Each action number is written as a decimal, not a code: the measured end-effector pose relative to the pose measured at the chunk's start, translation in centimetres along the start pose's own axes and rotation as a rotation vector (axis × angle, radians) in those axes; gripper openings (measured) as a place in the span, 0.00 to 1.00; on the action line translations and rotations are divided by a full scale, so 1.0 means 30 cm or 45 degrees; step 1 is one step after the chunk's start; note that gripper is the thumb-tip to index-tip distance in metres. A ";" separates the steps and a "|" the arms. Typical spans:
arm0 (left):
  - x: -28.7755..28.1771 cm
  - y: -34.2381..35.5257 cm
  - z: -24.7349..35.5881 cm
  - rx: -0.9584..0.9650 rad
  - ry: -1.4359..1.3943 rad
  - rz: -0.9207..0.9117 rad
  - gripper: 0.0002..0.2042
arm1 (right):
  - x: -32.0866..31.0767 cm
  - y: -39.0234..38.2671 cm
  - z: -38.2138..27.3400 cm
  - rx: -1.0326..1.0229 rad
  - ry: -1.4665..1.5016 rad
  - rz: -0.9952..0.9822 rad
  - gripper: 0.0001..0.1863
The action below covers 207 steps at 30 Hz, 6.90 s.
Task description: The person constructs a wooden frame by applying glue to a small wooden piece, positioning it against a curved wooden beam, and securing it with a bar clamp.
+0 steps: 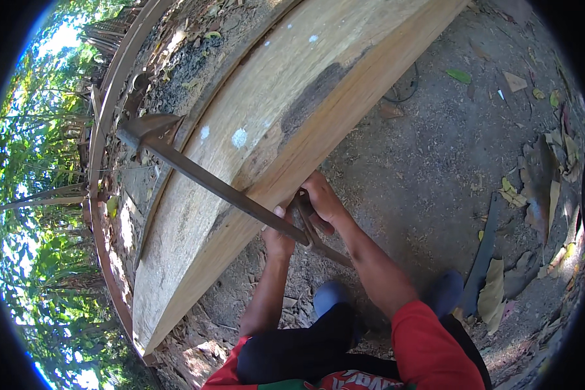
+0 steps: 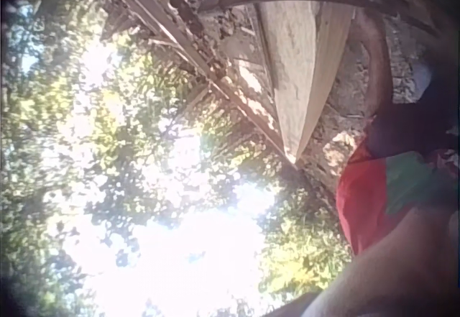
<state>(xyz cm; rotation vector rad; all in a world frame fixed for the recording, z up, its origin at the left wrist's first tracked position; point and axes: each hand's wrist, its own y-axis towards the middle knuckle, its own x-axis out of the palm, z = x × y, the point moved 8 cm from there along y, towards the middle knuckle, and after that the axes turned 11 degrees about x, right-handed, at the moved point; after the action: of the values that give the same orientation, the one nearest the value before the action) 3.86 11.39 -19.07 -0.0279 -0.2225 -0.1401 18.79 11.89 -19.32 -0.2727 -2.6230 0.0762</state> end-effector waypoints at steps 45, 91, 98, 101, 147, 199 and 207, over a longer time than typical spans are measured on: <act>0.144 0.016 0.048 0.120 0.126 -0.236 0.37 | -0.038 -0.421 0.565 0.626 1.376 0.019 0.19; 0.034 -0.014 -0.056 -0.159 -0.050 -0.097 0.20 | 0.049 -0.269 0.261 0.235 -0.832 0.235 0.11; 0.083 -0.022 0.003 -0.446 0.059 -0.159 0.18 | -0.028 -0.202 0.327 0.857 -0.550 -0.171 0.12; 0.027 -0.046 -0.078 -0.543 0.109 -0.153 0.19 | 0.027 -0.238 0.351 1.137 -0.643 -0.370 0.14; 0.050 -0.031 0.079 -0.206 0.077 -0.148 0.21 | 0.134 -0.311 0.138 0.098 -0.945 0.392 0.21; 0.074 -0.020 0.052 -0.216 0.023 -0.266 0.19 | 0.101 -0.295 0.215 0.189 -0.962 0.639 0.14; 0.080 -0.030 0.127 -0.199 0.033 -0.203 0.17 | 0.111 -0.235 0.320 0.902 -0.566 -0.453 0.11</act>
<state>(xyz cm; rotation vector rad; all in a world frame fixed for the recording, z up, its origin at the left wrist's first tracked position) 5.21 10.35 -14.83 -0.1638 -0.1871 -0.3165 10.03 5.65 -25.41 0.5061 -2.8103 1.0115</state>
